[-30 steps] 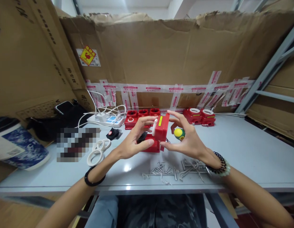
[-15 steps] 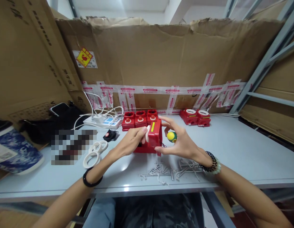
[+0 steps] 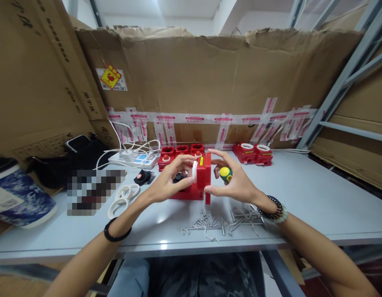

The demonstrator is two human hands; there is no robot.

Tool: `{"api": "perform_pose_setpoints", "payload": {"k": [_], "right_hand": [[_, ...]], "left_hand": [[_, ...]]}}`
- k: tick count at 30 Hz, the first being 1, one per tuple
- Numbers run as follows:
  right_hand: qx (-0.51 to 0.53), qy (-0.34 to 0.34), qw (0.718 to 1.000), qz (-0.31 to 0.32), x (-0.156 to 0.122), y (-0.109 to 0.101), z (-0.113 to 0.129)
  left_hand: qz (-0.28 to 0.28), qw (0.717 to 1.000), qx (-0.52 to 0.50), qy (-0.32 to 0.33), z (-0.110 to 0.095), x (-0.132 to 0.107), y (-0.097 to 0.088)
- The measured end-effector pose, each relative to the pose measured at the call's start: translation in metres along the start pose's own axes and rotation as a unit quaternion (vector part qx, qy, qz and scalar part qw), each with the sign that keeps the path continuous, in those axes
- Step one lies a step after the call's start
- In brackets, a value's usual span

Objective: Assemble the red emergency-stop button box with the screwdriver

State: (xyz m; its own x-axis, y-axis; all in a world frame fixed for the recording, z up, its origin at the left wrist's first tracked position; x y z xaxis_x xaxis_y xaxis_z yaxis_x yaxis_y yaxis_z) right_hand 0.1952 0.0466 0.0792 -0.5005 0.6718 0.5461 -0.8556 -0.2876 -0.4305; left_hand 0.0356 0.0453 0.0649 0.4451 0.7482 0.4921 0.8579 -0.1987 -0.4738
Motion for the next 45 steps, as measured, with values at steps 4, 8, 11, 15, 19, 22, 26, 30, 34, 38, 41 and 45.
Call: {"api": "perform_pose_setpoints", "payload": {"k": [4,8,11,15,19,22,26,30,34,38,41,45], "right_hand": [[-0.076,-0.094,0.992,0.025,-0.004,0.01,0.01],[-0.098,-0.112,0.989,0.016,-0.004,0.011,0.011],[-0.062,-0.077,0.995,-0.004,-0.002,0.006,0.007],[-0.005,-0.018,1.0,-0.019,-0.001,-0.001,0.0],[0.036,0.009,0.999,-0.002,0.0,0.0,-0.002],[0.035,0.009,0.999,0.002,0.0,0.002,-0.002],[0.024,-0.003,1.0,0.007,0.0,0.006,0.0],[0.016,-0.021,1.0,0.014,0.001,0.009,0.004],[-0.037,-0.076,0.996,0.0,0.0,0.007,0.012],[-0.064,-0.072,0.995,-0.026,0.0,0.0,0.012],[-0.069,-0.065,0.994,-0.053,0.0,-0.006,0.009],[-0.088,-0.041,0.991,-0.087,0.001,-0.014,0.003]], "left_hand": [[-0.022,0.995,-0.002,-0.096,0.018,0.001,0.002],[-0.031,0.992,0.03,-0.116,0.022,-0.001,0.001],[-0.026,0.999,0.021,-0.027,0.006,-0.002,-0.001],[0.024,0.999,-0.019,0.028,-0.004,-0.004,0.004],[0.018,0.999,-0.021,0.03,0.001,-0.001,0.001],[0.022,0.999,-0.028,0.018,0.005,0.001,-0.001],[0.02,1.0,-0.015,0.001,0.008,0.002,-0.002],[0.014,1.0,-0.01,-0.021,0.014,0.002,-0.005],[-0.043,0.998,-0.006,-0.048,0.023,0.005,-0.022],[-0.097,0.99,0.073,-0.074,0.017,0.005,-0.045],[-0.115,0.967,0.216,-0.067,0.0,-0.002,-0.065],[-0.07,0.914,0.389,-0.096,-0.002,-0.031,-0.092]]}}
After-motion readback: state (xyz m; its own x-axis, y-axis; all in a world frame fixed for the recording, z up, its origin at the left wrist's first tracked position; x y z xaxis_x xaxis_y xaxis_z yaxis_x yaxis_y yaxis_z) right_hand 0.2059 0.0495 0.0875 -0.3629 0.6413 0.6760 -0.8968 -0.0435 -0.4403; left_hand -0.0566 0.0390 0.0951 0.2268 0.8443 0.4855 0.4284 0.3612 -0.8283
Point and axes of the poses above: each hand's wrist, its own x-axis towards the middle knuckle, its own y-axis out of the palm, z = x × y, the point moved 7 cm from there along x, towards the middle knuckle, and after that the axes turned 8 degrees about x, right-handed, at the moved point
